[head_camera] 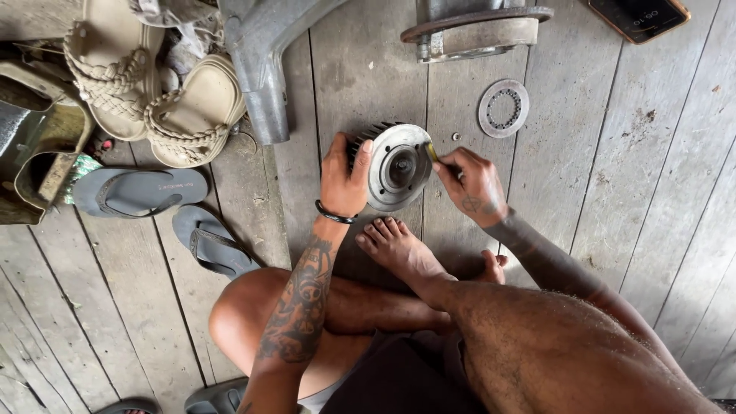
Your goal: Cleaning and marking a motorcycle clutch component while sitting on a wooden floor.
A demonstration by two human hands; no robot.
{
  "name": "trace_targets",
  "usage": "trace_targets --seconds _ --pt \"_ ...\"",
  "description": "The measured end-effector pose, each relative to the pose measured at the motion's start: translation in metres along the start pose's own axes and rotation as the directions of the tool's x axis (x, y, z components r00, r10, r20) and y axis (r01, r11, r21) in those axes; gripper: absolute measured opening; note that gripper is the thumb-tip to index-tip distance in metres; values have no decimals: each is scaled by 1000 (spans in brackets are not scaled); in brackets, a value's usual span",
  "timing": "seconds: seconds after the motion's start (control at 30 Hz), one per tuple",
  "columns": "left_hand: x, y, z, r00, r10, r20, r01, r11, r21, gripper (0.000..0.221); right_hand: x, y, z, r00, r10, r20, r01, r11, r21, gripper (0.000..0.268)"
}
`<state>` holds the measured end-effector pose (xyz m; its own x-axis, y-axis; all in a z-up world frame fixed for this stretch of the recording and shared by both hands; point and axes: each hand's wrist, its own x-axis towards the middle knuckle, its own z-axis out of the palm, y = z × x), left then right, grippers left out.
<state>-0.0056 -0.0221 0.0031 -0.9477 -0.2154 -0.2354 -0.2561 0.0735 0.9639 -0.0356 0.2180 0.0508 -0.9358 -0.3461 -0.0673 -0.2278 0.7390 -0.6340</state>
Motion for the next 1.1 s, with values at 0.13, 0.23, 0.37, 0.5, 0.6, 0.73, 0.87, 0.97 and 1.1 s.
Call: trace_targets --seconds 0.13,0.23,0.37,0.5,0.6,0.73,0.87,0.97,1.1 --pt "1 0 -2 1000 -9 -4 9 1000 -3 44 9 0 -7 999 -51 10 51 999 -10 8" --pt "0 -6 2 1000 15 -14 -15 1000 16 42 17 0 -6 997 -74 -14 73 995 -61 6" --pt "0 -5 0 1000 15 -4 -15 1000 15 42 19 16 -1 997 -80 2 80 995 -51 6" --pt "0 -5 0 1000 17 -11 -17 1000 5 43 19 31 5 988 -156 0 156 988 -21 7" --pt "2 0 0 1000 17 -23 -17 1000 -1 43 22 36 12 990 -137 -20 136 990 -25 11" --pt "0 -5 0 1000 5 -9 -5 1000 -2 43 20 43 11 988 -149 -45 147 988 -45 10" --pt "-1 -5 0 1000 14 -12 -14 1000 4 43 25 39 11 985 -171 -27 172 985 16 9" --pt "2 -2 1 999 31 -19 -31 1000 5 44 31 35 7 981 -190 -30 190 982 -7 8" --pt "1 0 0 1000 22 -12 -22 1000 8 44 36 50 11 974 -224 -31 222 973 -64 9"
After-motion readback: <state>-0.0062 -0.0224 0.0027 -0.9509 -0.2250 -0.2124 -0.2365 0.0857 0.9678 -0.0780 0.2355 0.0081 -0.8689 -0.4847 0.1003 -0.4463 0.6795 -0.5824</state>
